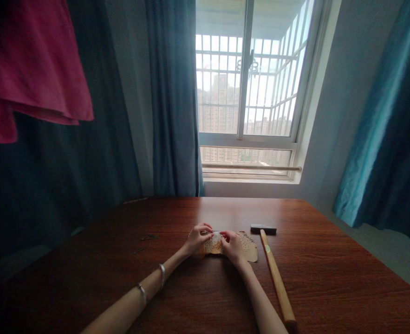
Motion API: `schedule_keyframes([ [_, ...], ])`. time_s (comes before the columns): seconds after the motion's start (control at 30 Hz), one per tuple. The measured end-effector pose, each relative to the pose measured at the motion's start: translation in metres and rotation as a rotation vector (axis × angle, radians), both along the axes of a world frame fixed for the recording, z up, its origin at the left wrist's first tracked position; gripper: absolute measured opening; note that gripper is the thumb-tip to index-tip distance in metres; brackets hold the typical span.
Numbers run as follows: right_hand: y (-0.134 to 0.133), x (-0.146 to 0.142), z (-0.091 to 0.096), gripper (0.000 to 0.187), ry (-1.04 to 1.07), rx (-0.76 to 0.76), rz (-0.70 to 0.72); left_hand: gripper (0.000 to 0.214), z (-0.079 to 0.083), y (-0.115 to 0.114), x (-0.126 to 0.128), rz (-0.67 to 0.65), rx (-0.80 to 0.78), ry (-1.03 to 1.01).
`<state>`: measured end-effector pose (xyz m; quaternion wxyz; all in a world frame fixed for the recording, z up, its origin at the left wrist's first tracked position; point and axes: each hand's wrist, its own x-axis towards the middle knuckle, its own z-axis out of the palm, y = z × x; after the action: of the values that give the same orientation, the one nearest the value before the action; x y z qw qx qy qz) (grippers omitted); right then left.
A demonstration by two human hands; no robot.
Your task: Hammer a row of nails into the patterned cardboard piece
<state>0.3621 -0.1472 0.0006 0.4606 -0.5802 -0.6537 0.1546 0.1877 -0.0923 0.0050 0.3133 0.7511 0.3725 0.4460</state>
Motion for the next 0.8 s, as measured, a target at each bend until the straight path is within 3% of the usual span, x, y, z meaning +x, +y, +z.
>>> schedule_keyframes([
  [0.33, 0.000, 0.000, -0.002, 0.024, 0.026, 0.001, 0.007, 0.022, -0.002, 0.002, -0.004, -0.023, 0.024, 0.051],
  [0.5, -0.001, 0.012, 0.012, 0.027, -0.068, -0.035, -0.061, 0.023, -0.003, 0.002, -0.004, -0.013, -0.011, 0.083],
  [0.57, -0.003, 0.029, 0.022, 0.029, -0.102, -0.051, -0.128, 0.023, -0.004, 0.003, -0.004, -0.004, -0.017, 0.101],
  [0.63, -0.008, 0.051, 0.031, 0.029, -0.225, -0.111, -0.297, 0.022, -0.005, 0.003, -0.004, 0.002, -0.020, 0.108],
  [0.7, -0.016, 0.075, 0.037, 0.029, -0.367, -0.276, -0.499, 0.021, -0.004, 0.003, -0.004, 0.007, -0.021, 0.106],
  [0.8, -0.029, 0.106, 0.038, 0.044, -0.411, -0.505, -0.615, 0.020, -0.002, 0.001, -0.003, 0.019, -0.025, 0.111],
])
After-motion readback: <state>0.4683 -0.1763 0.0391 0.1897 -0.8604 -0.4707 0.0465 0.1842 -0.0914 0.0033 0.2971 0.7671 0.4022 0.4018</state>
